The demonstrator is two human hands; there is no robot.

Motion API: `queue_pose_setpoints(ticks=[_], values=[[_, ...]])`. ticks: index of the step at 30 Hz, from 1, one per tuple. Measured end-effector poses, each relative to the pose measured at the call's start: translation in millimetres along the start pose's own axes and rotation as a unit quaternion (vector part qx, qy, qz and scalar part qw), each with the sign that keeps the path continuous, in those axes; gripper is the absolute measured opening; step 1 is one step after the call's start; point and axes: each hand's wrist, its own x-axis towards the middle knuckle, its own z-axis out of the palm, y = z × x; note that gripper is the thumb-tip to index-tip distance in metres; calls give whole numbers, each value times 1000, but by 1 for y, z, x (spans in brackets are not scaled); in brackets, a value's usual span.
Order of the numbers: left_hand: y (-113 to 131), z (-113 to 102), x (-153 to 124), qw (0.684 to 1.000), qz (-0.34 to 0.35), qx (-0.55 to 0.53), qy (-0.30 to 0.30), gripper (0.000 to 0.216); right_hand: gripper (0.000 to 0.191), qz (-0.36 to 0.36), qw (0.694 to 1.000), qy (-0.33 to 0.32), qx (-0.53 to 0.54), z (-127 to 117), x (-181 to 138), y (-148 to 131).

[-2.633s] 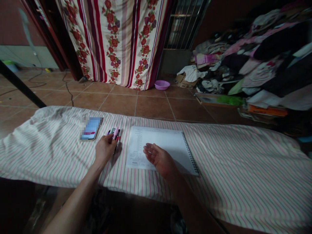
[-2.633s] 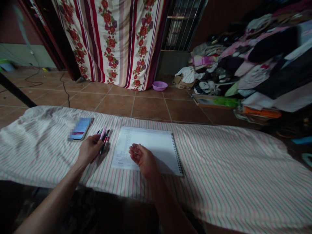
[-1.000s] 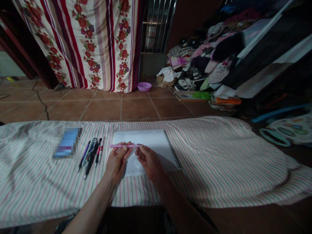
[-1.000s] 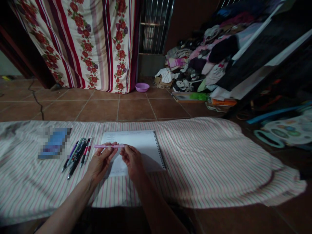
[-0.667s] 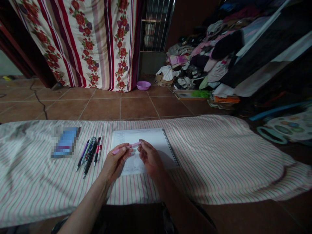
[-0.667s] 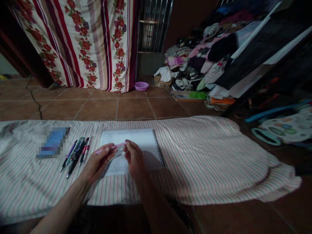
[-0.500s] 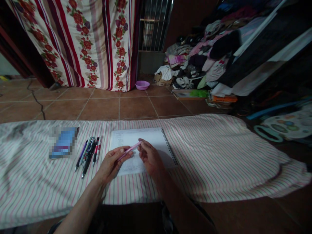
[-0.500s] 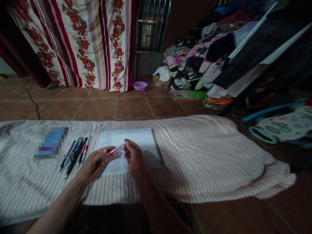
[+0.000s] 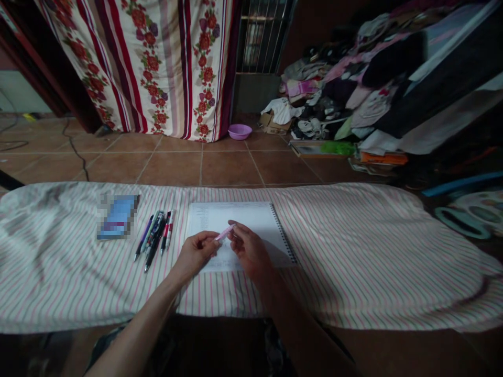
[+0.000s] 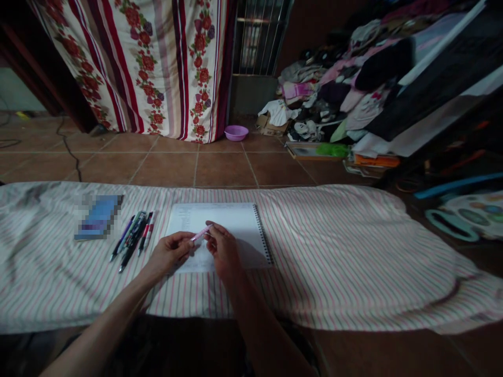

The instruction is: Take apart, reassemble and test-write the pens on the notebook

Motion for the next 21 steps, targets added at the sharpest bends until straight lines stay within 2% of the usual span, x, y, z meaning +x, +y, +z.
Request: queue_pose_setpoints(ticks=[7, 11, 15, 18, 21], values=[[-15, -2, 6, 997, 58, 58, 6, 36, 26, -14, 1000, 11, -22, 1, 0, 3], [-20, -5, 7, 980, 124, 153, 31, 29, 28, -26, 999, 8, -26, 1, 1, 5], [-17, -4, 6, 963, 159, 216, 36, 25, 29, -31, 999, 10, -22, 0, 3, 7], [-12, -2, 6, 941, 177, 286, 48, 23, 28, -31, 999, 21, -17, 0, 4, 7], [-2, 1, 1, 896, 183, 400, 59, 22, 25, -36, 999, 22, -23, 0, 4, 7]])
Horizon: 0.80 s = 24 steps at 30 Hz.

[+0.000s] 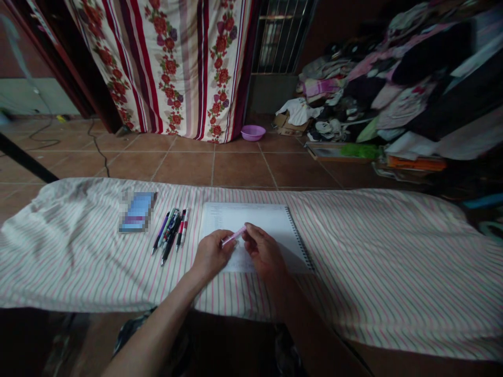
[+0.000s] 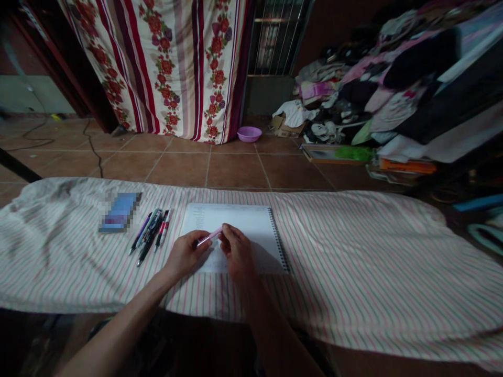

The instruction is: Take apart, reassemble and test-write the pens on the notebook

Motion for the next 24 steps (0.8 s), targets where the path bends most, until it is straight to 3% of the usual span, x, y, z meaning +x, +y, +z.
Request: queue_pose_setpoints(ticks=[9, 24], values=[[28, -6, -4, 978, 29, 206, -13, 26, 22, -14, 1000, -15, -18, -6, -2, -2], [44, 8, -2, 974, 47, 221, 3, 29, 22, -47, 998, 30, 10, -11, -8, -20]])
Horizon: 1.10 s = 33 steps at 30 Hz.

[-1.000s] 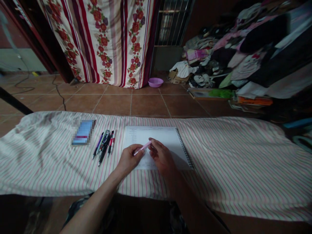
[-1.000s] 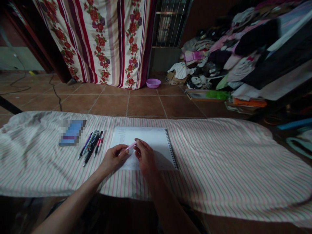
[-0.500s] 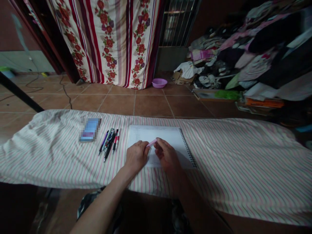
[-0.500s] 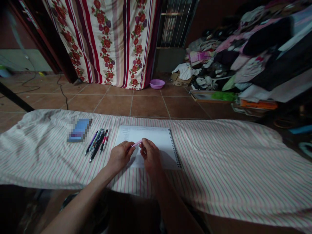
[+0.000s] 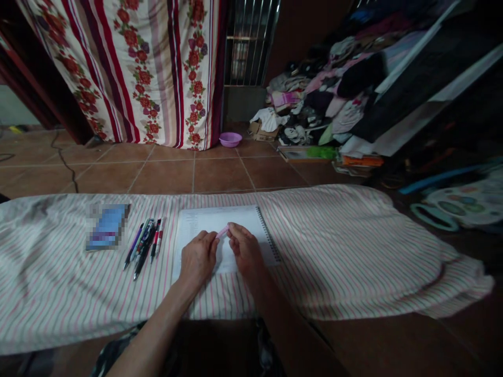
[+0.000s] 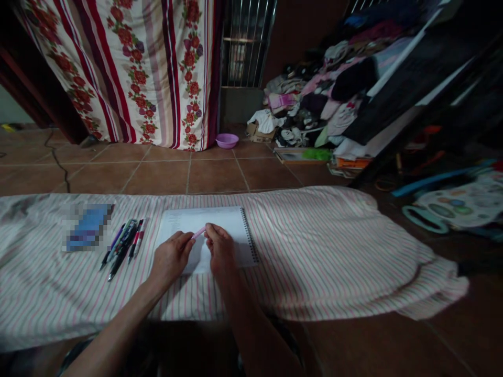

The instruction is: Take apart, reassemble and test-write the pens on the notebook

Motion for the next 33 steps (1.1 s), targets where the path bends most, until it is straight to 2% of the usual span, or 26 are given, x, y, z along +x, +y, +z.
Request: queue_pose_setpoints(ticks=[14, 26, 33], values=[[2, 0, -1, 1000, 0, -2, -14, 31, 20, -20, 999, 19, -28, -8, 1, 3], [1, -5, -1, 1000, -11, -5, -27, 31, 16, -54, 998, -22, -14, -5, 2, 5], [0, -6, -1, 1000, -9, 0, -27, 31, 17, -43, 998, -40, 7, -4, 2, 5]])
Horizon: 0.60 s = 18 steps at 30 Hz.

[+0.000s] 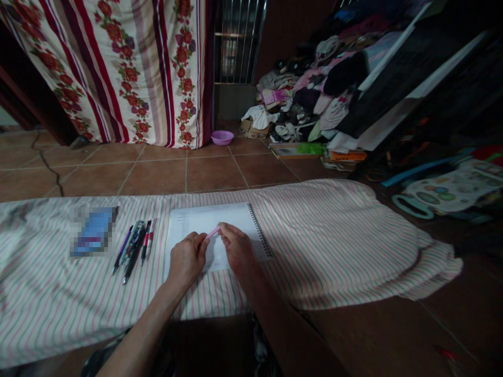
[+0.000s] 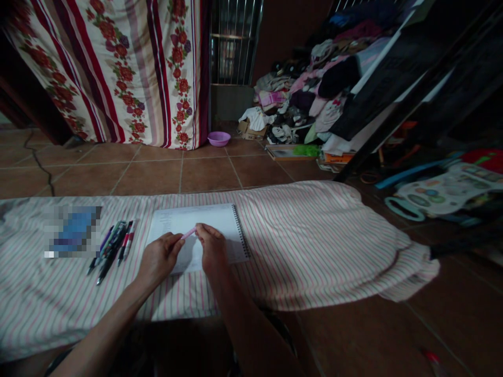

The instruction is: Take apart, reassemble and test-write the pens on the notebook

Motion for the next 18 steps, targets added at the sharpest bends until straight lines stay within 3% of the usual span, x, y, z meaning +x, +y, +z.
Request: queue_pose_setpoints(ticks=[8, 18], values=[[-5, 1, -3, 999, -3, 8, 50, 30, 19, 44, 998, -51, 12, -3, 1, 3], [-5, 3, -6, 989, 46, 67, 124, 33, 19, 56, 998, -28, 24, 0, -4, -4]])
